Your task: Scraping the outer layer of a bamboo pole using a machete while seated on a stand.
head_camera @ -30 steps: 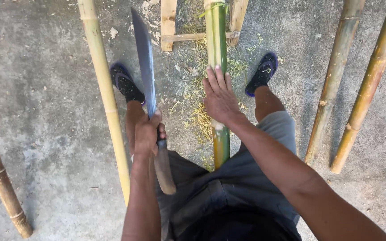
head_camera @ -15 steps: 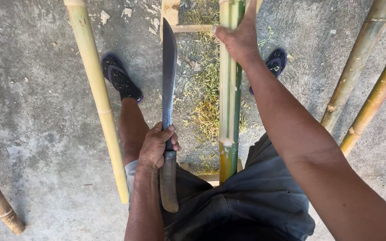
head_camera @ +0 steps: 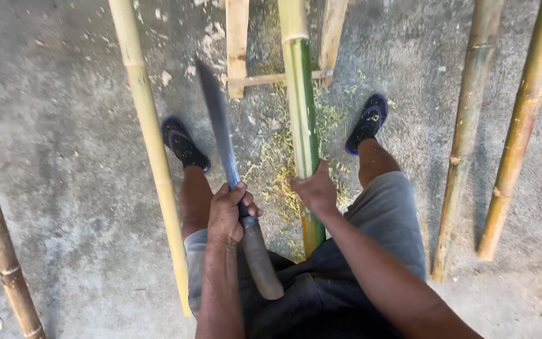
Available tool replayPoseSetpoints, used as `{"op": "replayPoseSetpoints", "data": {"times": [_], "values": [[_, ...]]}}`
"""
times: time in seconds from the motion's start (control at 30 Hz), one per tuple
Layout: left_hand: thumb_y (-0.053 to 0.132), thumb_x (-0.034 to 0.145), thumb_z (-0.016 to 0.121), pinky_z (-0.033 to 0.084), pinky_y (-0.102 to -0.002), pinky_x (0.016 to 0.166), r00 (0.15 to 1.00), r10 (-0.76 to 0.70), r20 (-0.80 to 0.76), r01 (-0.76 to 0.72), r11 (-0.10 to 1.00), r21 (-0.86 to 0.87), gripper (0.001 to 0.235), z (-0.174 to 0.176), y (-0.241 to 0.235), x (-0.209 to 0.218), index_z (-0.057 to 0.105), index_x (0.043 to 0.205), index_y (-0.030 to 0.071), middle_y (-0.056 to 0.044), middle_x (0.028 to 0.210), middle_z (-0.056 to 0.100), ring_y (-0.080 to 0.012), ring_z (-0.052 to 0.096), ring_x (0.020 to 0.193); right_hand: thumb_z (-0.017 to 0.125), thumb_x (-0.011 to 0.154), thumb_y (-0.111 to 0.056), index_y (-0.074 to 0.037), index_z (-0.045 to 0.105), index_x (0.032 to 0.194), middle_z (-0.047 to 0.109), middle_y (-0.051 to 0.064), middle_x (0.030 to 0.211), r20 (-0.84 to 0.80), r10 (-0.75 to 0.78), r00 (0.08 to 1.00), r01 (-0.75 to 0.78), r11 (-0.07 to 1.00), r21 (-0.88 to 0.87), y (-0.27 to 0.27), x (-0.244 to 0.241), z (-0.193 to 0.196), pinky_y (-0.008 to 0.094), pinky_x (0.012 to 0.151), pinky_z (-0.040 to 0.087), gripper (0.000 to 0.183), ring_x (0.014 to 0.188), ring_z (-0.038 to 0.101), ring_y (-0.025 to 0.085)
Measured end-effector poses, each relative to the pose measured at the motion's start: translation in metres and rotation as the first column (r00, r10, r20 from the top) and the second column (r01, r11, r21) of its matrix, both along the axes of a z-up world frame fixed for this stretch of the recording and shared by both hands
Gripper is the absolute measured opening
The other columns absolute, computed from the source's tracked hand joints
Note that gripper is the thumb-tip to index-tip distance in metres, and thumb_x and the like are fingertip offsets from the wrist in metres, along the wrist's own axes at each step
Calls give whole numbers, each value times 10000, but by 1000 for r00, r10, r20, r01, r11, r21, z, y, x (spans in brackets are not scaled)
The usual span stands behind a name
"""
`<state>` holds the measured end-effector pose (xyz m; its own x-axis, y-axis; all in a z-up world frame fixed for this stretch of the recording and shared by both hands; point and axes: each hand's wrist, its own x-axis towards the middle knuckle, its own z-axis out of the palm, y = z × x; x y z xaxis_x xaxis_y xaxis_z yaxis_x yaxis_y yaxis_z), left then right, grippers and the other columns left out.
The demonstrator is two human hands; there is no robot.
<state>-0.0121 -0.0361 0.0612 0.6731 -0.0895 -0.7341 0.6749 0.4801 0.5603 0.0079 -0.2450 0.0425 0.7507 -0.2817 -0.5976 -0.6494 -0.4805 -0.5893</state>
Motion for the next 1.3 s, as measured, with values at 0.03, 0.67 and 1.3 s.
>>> {"op": "replayPoseSetpoints", "data": {"times": [0.03, 0.67, 1.3], "values": [[139, 989, 579, 561, -412, 519, 1000, -5, 19, 5, 1000, 3, 127, 2, -3, 1, 505, 958, 41, -52, 646, 519, -182, 521, 464, 806, 803, -261, -12, 315, 1416, 689, 147, 1084, 19, -5, 1000, 5, 1000, 3, 0, 6, 0, 408, 877, 572, 824, 881, 732, 264], [148, 968, 641, 539, -403, 499, 985, 96, -142, -93, 995, 29, 169, -30, -16, -12, 495, 948, 65, -32, 615, 479, -174, 507, 463, 838, 716, -129, 42, 500, 1204, 674, 95, 934, 56, -43, 997, 31, 981, 193, -24, -10, -24, 330, 729, 615, 617, 824, 704, 206], [103, 953, 625, 538, -393, 494, 998, -5, -66, 7, 1000, 26, 108, -27, -22, -8, 542, 956, 33, -26, 610, 487, -158, 495, 452, 822, 673, -24, 32, 424, 1355, 656, 160, 1031, -22, -130, 991, 129, 927, 353, -34, 0, -31, 355, 719, 613, 792, 860, 699, 253]]}}
